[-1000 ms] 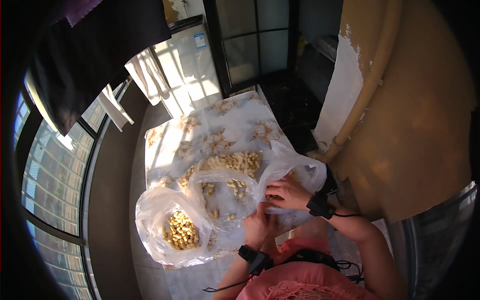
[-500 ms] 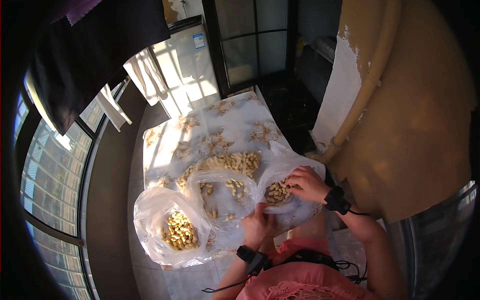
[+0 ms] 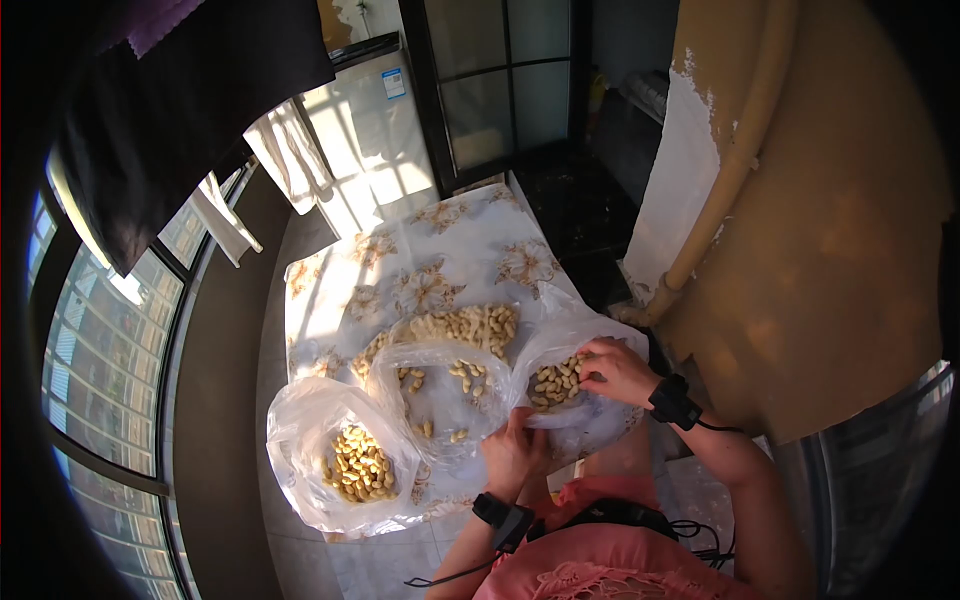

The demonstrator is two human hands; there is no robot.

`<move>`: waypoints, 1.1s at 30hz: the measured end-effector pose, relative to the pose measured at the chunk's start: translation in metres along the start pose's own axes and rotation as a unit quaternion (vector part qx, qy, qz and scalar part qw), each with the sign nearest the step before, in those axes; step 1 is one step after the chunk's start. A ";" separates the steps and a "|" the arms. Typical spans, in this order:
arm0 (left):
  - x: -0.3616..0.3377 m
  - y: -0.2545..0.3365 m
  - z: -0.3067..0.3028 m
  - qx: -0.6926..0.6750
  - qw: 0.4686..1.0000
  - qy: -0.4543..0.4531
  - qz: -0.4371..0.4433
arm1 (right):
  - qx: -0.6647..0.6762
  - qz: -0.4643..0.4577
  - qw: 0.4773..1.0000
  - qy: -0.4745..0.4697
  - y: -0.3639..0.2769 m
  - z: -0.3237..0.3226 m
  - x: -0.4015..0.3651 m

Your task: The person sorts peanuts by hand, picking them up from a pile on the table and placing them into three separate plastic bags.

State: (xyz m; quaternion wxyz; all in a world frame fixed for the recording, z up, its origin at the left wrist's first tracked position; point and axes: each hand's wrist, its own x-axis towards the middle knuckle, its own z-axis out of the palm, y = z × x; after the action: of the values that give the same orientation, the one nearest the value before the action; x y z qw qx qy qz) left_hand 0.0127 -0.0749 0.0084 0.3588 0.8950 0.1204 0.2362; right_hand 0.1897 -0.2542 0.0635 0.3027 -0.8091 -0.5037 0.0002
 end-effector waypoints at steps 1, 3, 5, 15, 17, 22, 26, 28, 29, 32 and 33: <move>0.000 0.000 0.000 0.000 1.000 0.000 0.000 | 0.003 0.000 1.000 -0.001 0.001 0.001 0.000; 0.000 0.000 0.000 -0.002 1.000 0.007 0.009 | 0.006 0.001 1.000 -0.003 0.002 0.001 0.000; 0.000 -0.002 0.002 -0.004 1.000 0.008 0.011 | 0.006 0.006 1.000 -0.002 0.001 0.001 -0.001; 0.000 0.004 -0.006 0.003 1.000 -0.019 -0.014 | -0.010 -0.014 0.999 0.032 -0.007 0.005 0.008; 0.000 0.002 -0.004 0.003 1.000 -0.018 -0.012 | -0.047 -0.031 0.997 0.044 -0.012 0.010 0.011; -0.001 -0.001 -0.004 0.007 1.000 -0.022 -0.011 | -0.060 -0.044 0.997 0.018 -0.006 0.025 0.012; -0.001 -0.001 -0.004 0.001 1.000 -0.025 -0.013 | -0.056 0.000 0.997 -0.044 -0.004 0.022 0.011; -0.001 -0.001 -0.003 0.000 1.000 -0.025 -0.010 | -0.053 -0.010 0.998 -0.016 -0.005 0.023 0.012; -0.002 -0.003 -0.001 -0.003 1.000 -0.019 -0.003 | -0.049 -0.022 0.998 0.012 -0.006 0.024 0.012; -0.002 -0.006 0.000 -0.010 1.000 -0.008 0.006 | -0.052 -0.050 0.996 0.047 -0.009 0.028 0.016; -0.002 -0.006 0.000 -0.015 1.000 -0.004 0.011 | -0.051 -0.051 0.996 0.047 -0.008 0.030 0.017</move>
State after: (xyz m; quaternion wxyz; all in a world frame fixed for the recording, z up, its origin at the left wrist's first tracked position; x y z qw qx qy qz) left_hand 0.0101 -0.0713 0.0035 0.3700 0.8918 0.1056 0.2382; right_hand 0.1824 -0.2233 0.0475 0.2843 -0.7955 -0.5292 -0.0792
